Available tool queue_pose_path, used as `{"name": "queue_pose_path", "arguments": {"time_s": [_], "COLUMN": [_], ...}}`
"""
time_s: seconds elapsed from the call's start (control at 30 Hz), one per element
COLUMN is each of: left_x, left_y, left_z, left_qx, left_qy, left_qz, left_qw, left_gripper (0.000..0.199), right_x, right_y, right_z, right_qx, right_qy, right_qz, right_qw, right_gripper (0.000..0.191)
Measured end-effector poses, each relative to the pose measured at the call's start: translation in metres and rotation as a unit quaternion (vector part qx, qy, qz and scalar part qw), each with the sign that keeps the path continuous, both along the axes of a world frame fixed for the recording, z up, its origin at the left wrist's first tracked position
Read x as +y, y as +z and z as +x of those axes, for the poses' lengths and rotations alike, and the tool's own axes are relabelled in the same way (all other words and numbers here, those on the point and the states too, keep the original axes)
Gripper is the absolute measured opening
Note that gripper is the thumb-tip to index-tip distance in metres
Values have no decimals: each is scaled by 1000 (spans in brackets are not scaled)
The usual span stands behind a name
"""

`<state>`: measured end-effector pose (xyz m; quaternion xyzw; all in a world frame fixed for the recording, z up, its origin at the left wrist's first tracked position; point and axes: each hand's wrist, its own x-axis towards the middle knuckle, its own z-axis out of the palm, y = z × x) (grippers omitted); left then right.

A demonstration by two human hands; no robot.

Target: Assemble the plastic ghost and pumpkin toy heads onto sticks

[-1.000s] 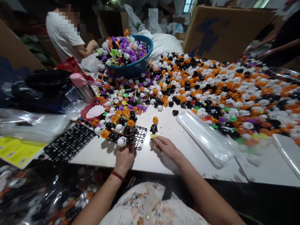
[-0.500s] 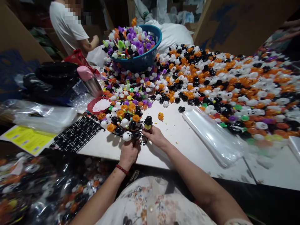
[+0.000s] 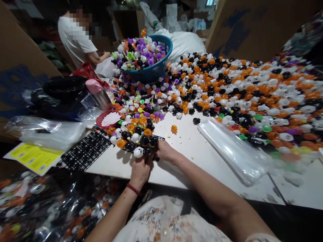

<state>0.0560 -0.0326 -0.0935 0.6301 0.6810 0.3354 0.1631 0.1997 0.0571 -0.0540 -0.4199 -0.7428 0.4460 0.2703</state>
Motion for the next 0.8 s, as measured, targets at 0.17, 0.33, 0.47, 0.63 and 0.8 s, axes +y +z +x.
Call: {"name": "queue_pose_path", "arguments": {"time_s": [0.17, 0.33, 0.47, 0.63, 0.8], "left_x": [-1, -2, -2, 2, -14], "left_y": [2, -3, -6, -5, 4], "left_z": [0, -2, -2, -1, -4], "left_qx": [-6, 0, 7, -1, 25], "left_qy": [-6, 0, -1, -2, -20], "left_qz": [11, 2, 1, 3, 44], "left_qw": [1000, 1000, 1000, 1000, 999], "left_gripper": [29, 31, 31, 30, 25], "right_x": [7, 7, 7, 10, 9], "right_y": [-2, -14, -21, -29, -37], "right_z": [1, 0, 0, -1, -2], "right_qx": [-38, -50, -37, -49, -41], "right_qy": [52, 33, 52, 68, 64], "right_qz": [60, 80, 110, 123, 131], "right_qw": [996, 995, 992, 989, 989], "right_gripper": [29, 32, 35, 31, 37]}}
